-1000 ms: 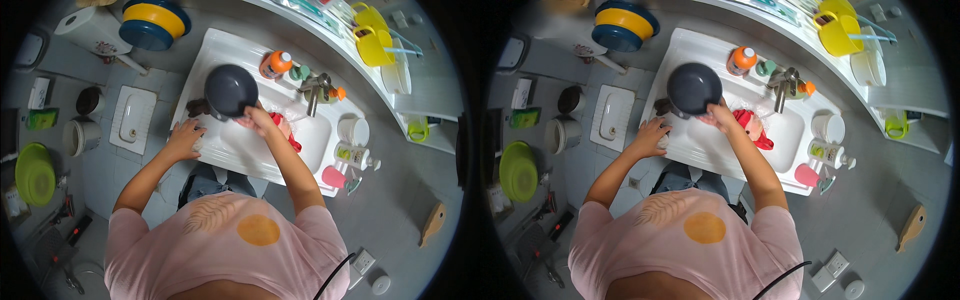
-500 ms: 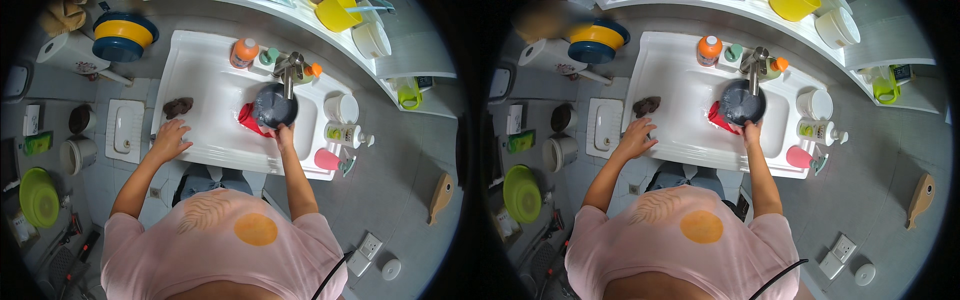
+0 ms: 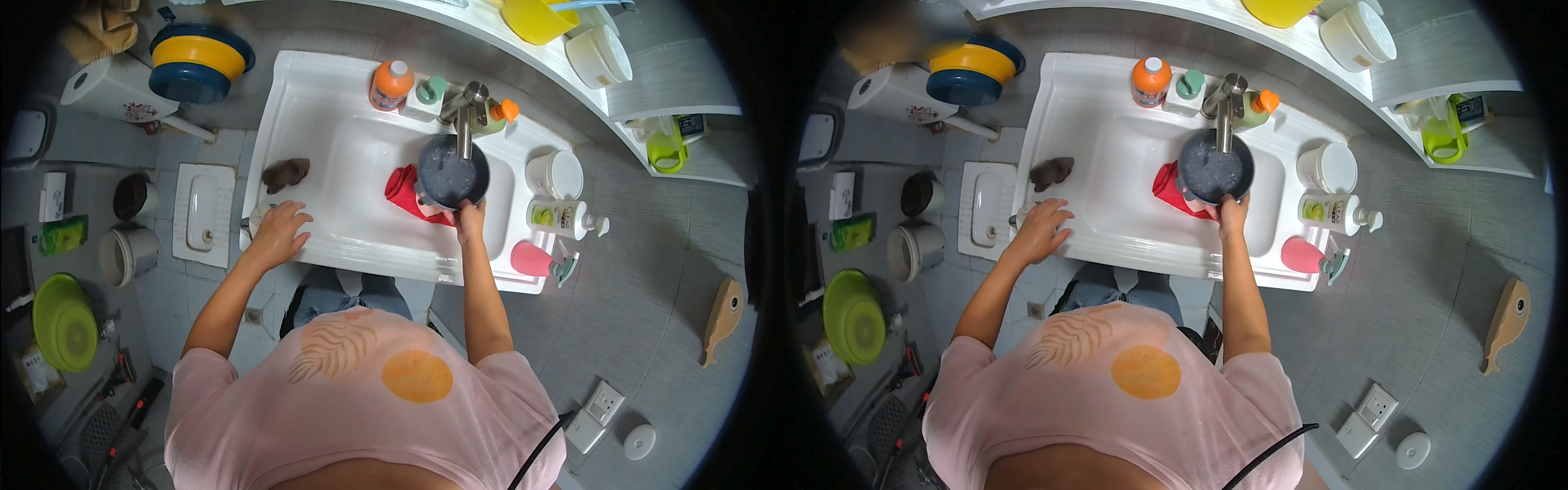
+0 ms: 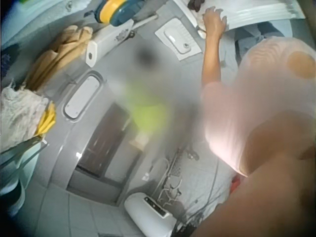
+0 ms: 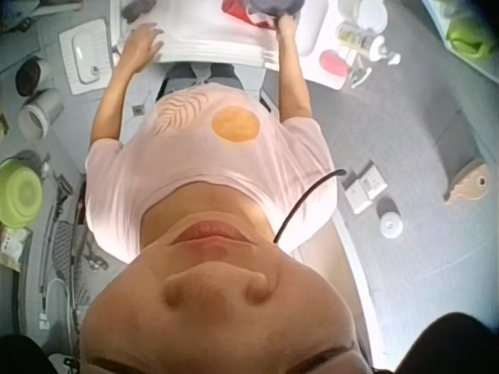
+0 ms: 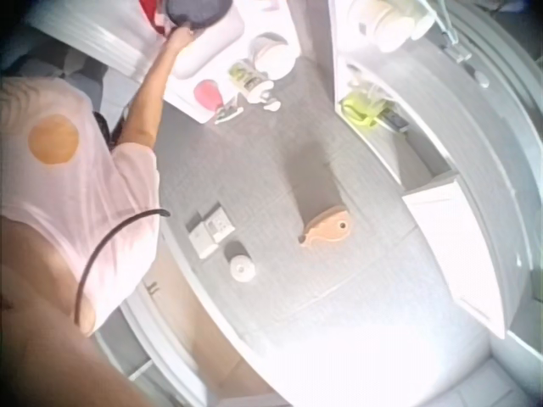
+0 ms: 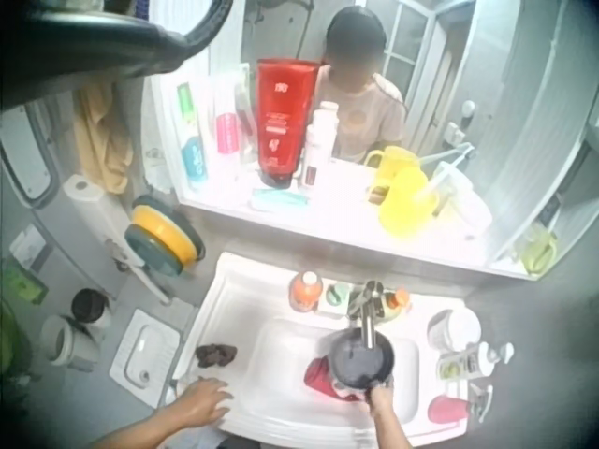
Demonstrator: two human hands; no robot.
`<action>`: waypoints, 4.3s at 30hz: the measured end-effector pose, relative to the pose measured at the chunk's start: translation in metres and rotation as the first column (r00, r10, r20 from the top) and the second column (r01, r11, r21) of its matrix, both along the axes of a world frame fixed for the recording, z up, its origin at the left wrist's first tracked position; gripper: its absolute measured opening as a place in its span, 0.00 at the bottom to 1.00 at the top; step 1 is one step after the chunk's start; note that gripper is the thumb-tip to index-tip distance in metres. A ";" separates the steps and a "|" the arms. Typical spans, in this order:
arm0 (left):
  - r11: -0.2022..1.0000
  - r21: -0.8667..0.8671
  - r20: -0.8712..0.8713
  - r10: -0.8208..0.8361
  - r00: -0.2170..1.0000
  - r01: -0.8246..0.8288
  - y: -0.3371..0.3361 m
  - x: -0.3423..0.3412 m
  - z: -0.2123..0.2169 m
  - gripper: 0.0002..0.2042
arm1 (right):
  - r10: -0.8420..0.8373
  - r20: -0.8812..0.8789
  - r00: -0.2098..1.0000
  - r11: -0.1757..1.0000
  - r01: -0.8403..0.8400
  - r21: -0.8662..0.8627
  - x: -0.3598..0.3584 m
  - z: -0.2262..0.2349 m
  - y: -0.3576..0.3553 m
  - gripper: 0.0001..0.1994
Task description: The person washes several small pieces of clothing by hand in a white utility sink. They scrub and rinse a white cloth, a grey cloth, and a red cloth with a cartoon face, squeezing out water after each item. The person also removes and cleans the sink drain stopper during the process.
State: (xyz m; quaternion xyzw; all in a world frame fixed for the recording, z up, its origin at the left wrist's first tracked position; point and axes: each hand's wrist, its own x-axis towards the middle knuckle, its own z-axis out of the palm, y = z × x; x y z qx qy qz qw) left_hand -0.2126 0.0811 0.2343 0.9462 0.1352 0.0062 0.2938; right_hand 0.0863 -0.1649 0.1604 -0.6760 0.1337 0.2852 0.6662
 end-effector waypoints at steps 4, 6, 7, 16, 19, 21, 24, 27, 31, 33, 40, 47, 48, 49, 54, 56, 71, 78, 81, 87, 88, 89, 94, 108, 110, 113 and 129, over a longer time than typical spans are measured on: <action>1.000 0.015 0.028 -0.001 1.000 0.000 0.001 0.000 -0.001 0.12 | 0.336 0.218 0.916 0.861 -0.204 -0.467 0.023 -0.017 -0.028 0.21; 1.000 0.003 0.006 0.031 0.999 -0.031 0.002 -0.008 -0.003 0.12 | 0.564 0.061 0.824 0.608 -0.364 -0.705 0.013 0.047 -0.004 0.19; 0.999 -0.011 0.008 0.031 0.999 -0.031 0.002 -0.006 -0.004 0.12 | 0.671 0.002 0.741 0.476 -0.430 -0.767 0.016 0.051 -0.006 0.18; 0.999 -0.034 0.054 0.036 0.998 -0.035 -0.004 -0.009 -0.008 0.11 | 0.713 -0.573 0.403 -0.213 -0.654 -0.726 0.055 0.068 0.079 0.09; 0.999 -0.021 0.062 0.046 0.997 -0.045 -0.003 -0.013 -0.008 0.11 | 0.729 -0.577 0.369 -0.260 -0.630 -0.732 0.058 0.078 0.087 0.09; 0.998 -0.029 0.068 0.059 0.996 -0.057 -0.002 -0.016 -0.009 0.11 | 0.760 -0.618 0.204 -0.411 -0.587 -0.698 0.060 0.086 0.088 0.10; 0.998 -0.048 0.083 0.054 0.995 -0.050 -0.003 -0.014 -0.010 0.10 | 0.729 -0.663 0.171 -0.615 -0.261 -0.744 0.058 0.078 0.071 0.12; 0.997 -0.046 0.095 0.060 0.994 -0.056 -0.003 -0.013 -0.008 0.10 | 0.697 -0.711 0.090 -0.670 -0.272 -0.691 0.054 0.083 0.066 0.12; 0.996 -0.057 0.096 0.068 0.993 -0.063 -0.002 -0.013 -0.005 0.09 | 0.725 -0.689 0.019 -0.650 -0.314 -0.693 0.048 0.080 0.062 0.12; 0.996 -0.056 0.107 0.079 0.991 -0.073 0.000 -0.014 -0.003 0.09 | 0.717 -0.652 0.246 -0.364 -0.666 -0.651 0.022 0.108 0.093 0.13; 0.993 -0.081 0.152 0.103 0.983 -0.091 0.001 -0.015 0.004 0.08 | 0.609 -0.066 0.790 0.791 -0.612 -0.024 -0.053 0.045 0.193 0.23; 0.992 -0.081 0.169 0.110 0.979 -0.098 0.003 -0.025 0.010 0.08 | 0.367 -0.301 0.880 0.882 -0.226 0.414 -0.099 0.021 0.258 0.31; 0.991 -0.081 0.164 0.120 0.979 -0.108 0.004 -0.029 0.009 0.08 | 0.354 -0.332 0.874 0.885 -0.198 0.422 -0.104 0.025 0.255 0.34; 0.990 -0.081 0.160 0.127 0.979 -0.115 0.005 -0.031 0.007 0.08 | 0.394 -0.334 0.856 0.867 -0.225 0.446 -0.108 0.022 0.250 0.34; 0.985 -0.105 0.136 0.150 0.979 -0.137 0.010 -0.021 0.007 0.09 | 0.513 -0.395 0.762 0.817 -0.293 0.497 -0.105 0.024 0.182 0.19; 0.927 -0.303 0.111 0.265 0.958 -0.222 0.014 -0.010 0.000 0.12 | 0.409 -0.493 0.768 0.873 -0.173 0.456 -0.084 0.004 0.145 0.09; -0.180 -0.810 -0.434 0.823 0.365 -0.558 0.062 0.096 -0.041 0.12 | 0.116 -0.444 0.889 0.933 0.056 0.355 0.083 -0.071 0.074 0.11; 0.497 -0.769 -0.176 0.440 0.880 -0.402 -0.057 0.169 -0.119 0.15 | 0.258 -0.412 0.874 0.851 -0.004 0.525 0.089 -0.065 0.061 0.06; 0.765 -0.515 0.006 0.454 0.891 -0.386 -0.086 0.211 -0.179 0.21 | 0.362 -0.310 0.879 0.900 -0.242 0.363 0.078 -0.036 0.067 0.11; 0.806 -0.327 -0.115 0.484 0.867 -0.493 -0.126 0.251 -0.193 0.20 | 0.902 0.245 0.356 0.426 -0.642 -0.638 0.074 -0.108 0.000 0.24; 0.831 -0.325 -0.138 0.431 0.892 -0.451 -0.127 0.248 -0.199 0.19 | 0.896 0.317 0.312 0.445 -0.638 -0.629 0.070 -0.113 -0.008 0.26; 0.854 -0.323 -0.166 0.372 0.913 -0.407 -0.127 0.243 -0.200 0.19 | 0.882 0.386 0.270 0.464 -0.636 -0.616 0.066 -0.115 -0.013 0.29; 0.848 -0.386 -0.028 0.382 0.924 -0.362 -0.129 0.216 -0.195 0.17 | 0.908 0.418 0.006 0.334 -0.611 -0.717 0.062 -0.112 -0.014 0.33; 0.631 -0.749 -0.038 0.266 0.963 -0.203 -0.149 0.207 -0.128 0.11 | 0.860 0.437 0.263 0.473 -0.731 -0.491 0.066 -0.058 -0.005 0.25; 0.595 -0.800 0.100 0.258 0.961 -0.077 -0.141 0.203 -0.102 0.10 | 0.935 0.195 0.297 0.349 -0.868 -0.352 0.070 -0.012 -0.007 0.25; 0.444 -0.896 0.132 0.248 0.960 0.009 -0.126 0.194 -0.067 0.09 | 0.890 0.327 0.318 0.420 -0.851 -0.315 0.071 0.021 -0.012 0.25; 0.019 -0.993 -0.116 0.023 0.993 -0.116 -0.087 0.192 -0.020 0.28 | 0.664 0.186 0.724 0.706 -0.689 0.163 0.068 0.081 -0.003 0.11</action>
